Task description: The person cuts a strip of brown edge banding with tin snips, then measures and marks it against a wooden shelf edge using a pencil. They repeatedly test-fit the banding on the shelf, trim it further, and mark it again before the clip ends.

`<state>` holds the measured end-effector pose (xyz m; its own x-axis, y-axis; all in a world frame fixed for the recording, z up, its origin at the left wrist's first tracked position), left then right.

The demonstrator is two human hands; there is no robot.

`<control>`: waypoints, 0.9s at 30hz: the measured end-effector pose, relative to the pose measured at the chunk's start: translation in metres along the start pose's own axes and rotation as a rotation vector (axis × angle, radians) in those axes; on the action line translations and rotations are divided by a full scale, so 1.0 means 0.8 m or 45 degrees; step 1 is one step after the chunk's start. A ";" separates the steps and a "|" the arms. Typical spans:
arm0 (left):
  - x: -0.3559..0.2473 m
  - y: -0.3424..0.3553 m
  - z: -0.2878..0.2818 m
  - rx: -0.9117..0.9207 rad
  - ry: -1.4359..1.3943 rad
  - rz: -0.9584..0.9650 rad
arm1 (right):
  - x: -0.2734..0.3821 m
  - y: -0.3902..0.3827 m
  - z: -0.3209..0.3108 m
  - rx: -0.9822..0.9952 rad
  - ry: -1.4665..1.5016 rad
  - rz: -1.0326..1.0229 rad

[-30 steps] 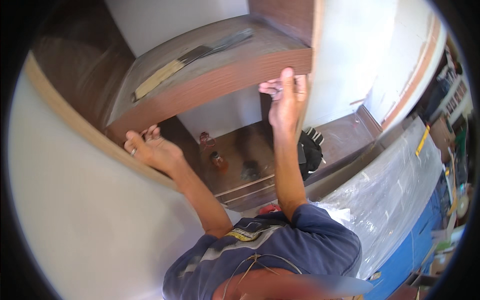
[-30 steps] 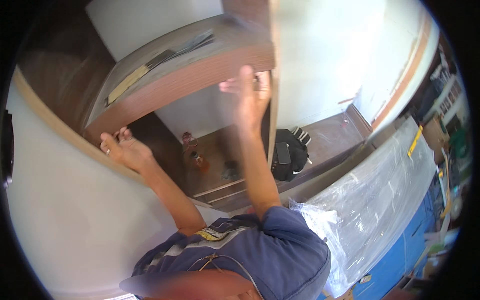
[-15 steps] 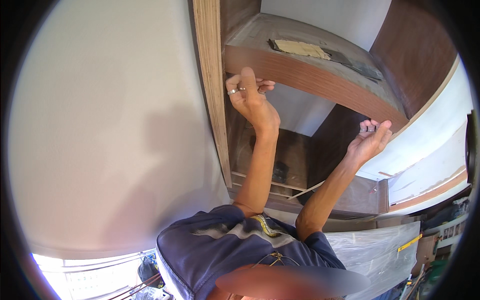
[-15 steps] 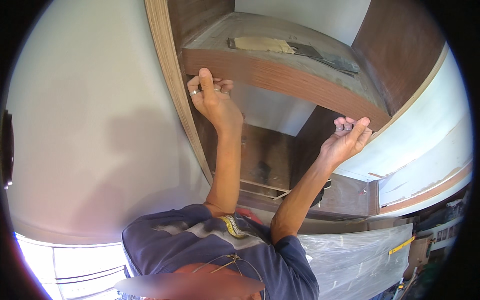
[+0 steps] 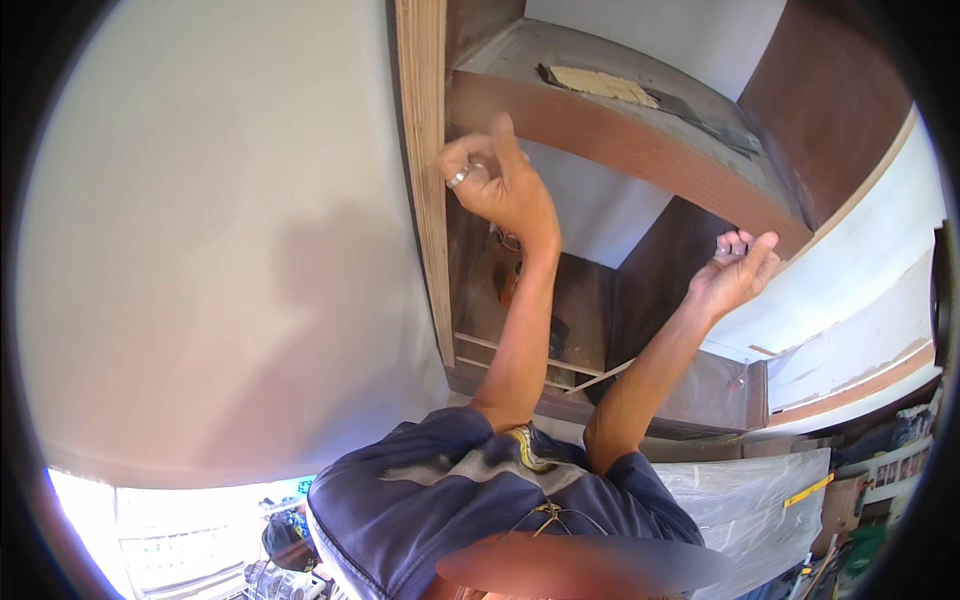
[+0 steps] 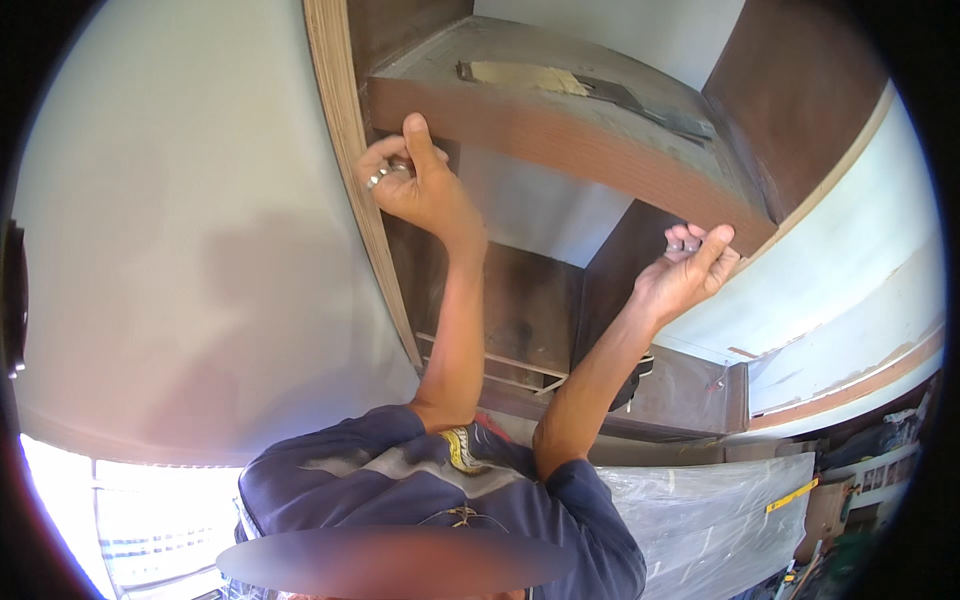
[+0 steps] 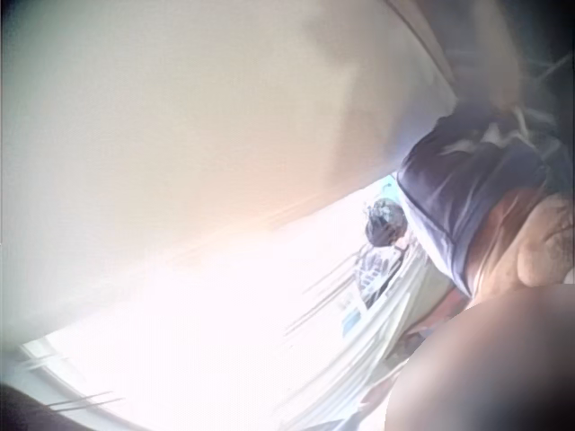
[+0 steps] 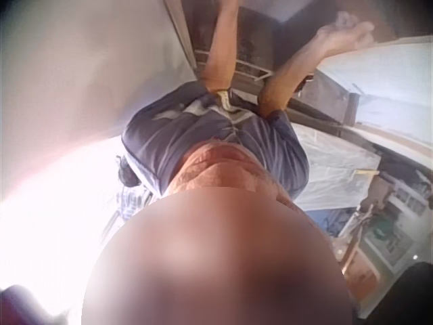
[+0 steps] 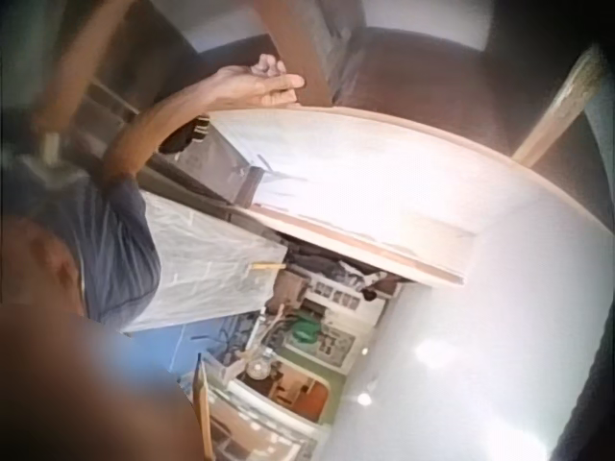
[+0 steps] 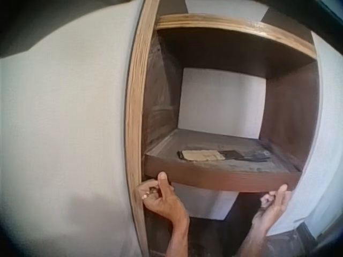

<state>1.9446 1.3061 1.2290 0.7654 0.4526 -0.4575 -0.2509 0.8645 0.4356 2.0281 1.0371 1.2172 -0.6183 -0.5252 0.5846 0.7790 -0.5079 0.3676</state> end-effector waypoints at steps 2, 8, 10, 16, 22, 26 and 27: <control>-0.006 0.005 -0.003 0.092 0.190 0.286 | -0.001 -0.002 -0.001 -0.012 -0.001 -0.004; -0.031 0.017 -0.002 0.426 0.735 0.891 | 0.002 -0.005 0.006 -0.004 0.032 -0.004; -0.040 0.009 -0.009 0.612 0.758 0.791 | 0.003 -0.006 0.008 0.023 0.035 -0.011; -0.055 -0.033 0.008 0.972 1.038 0.695 | 0.002 -0.004 0.006 0.037 0.064 -0.033; -0.058 -0.038 0.017 0.966 1.184 0.602 | 0.000 -0.003 0.006 0.115 0.117 -0.002; -0.059 -0.036 0.017 0.951 1.214 0.593 | -0.001 0.002 0.003 0.148 0.157 -0.014; -0.060 -0.036 0.018 0.950 1.197 0.599 | -0.001 0.002 0.002 0.171 0.154 0.012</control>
<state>1.9232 1.2563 1.2497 -0.0911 0.9217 -0.3770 0.2418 0.3878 0.8895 2.0299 1.0382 1.2185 -0.6128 -0.6121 0.4999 0.7866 -0.4114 0.4605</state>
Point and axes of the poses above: each hand's wrist, its own y-axis towards the middle knuckle, its own z-axis out of the palm, x = y × z, the point moved 4 cm from there along y, towards the middle knuckle, and after that the axes turned 9 degrees about z, right-handed, at the moved point
